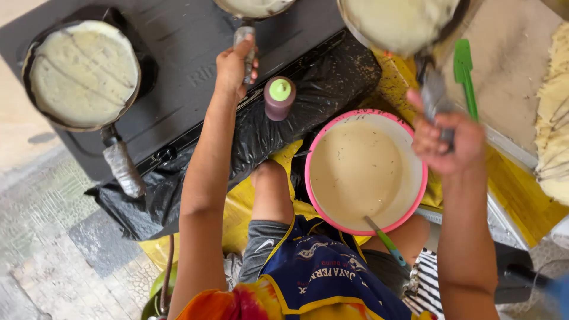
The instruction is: Cooking crepes by pouring batter into pans, spreading it, and adding toppings.
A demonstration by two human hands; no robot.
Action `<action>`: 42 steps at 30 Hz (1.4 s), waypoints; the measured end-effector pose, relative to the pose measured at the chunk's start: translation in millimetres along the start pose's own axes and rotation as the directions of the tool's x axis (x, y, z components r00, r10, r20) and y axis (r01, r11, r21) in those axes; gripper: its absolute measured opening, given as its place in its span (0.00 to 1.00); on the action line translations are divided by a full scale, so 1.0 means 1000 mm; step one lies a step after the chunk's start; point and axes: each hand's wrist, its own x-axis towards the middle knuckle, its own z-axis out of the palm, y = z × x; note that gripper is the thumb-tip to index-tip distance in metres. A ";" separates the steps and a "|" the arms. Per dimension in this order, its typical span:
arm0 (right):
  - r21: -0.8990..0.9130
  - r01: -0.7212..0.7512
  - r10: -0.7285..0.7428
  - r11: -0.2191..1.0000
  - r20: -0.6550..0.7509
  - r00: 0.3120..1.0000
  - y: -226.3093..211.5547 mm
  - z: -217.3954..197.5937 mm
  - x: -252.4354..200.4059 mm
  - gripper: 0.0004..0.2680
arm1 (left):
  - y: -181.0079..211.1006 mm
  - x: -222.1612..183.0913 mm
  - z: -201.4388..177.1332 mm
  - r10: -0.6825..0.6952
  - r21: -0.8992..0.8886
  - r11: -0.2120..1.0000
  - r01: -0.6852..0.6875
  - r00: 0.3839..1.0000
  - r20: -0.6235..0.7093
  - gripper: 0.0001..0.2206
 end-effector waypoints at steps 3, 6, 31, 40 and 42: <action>0.058 0.081 -0.063 0.995 -0.267 0.962 0.046 -0.048 -0.064 0.24 | -0.020 0.023 0.002 0.020 0.041 0.999 -0.019 0.999 -0.028 0.17; 0.045 0.161 -0.135 0.986 -0.345 0.929 0.067 -0.083 -0.122 0.23 | -0.011 0.025 0.012 -0.048 0.124 0.991 0.056 0.997 -0.065 0.20; 0.500 -0.843 -0.973 -0.197 0.002 0.229 -0.091 -0.434 -0.304 0.38 | -0.280 -0.268 -0.121 -0.869 0.640 0.091 0.763 0.374 -0.322 0.27; 0.628 -0.758 -0.912 -0.176 0.187 0.366 -0.139 -0.351 -0.278 0.14 | -0.183 -0.276 0.063 -0.757 0.981 -0.164 0.099 0.626 -0.190 0.28; 0.444 -0.870 -0.965 -0.214 0.040 0.258 -0.145 -0.345 -0.264 0.07 | -0.166 -0.286 0.098 -0.732 0.988 -0.152 0.003 0.672 -0.115 0.24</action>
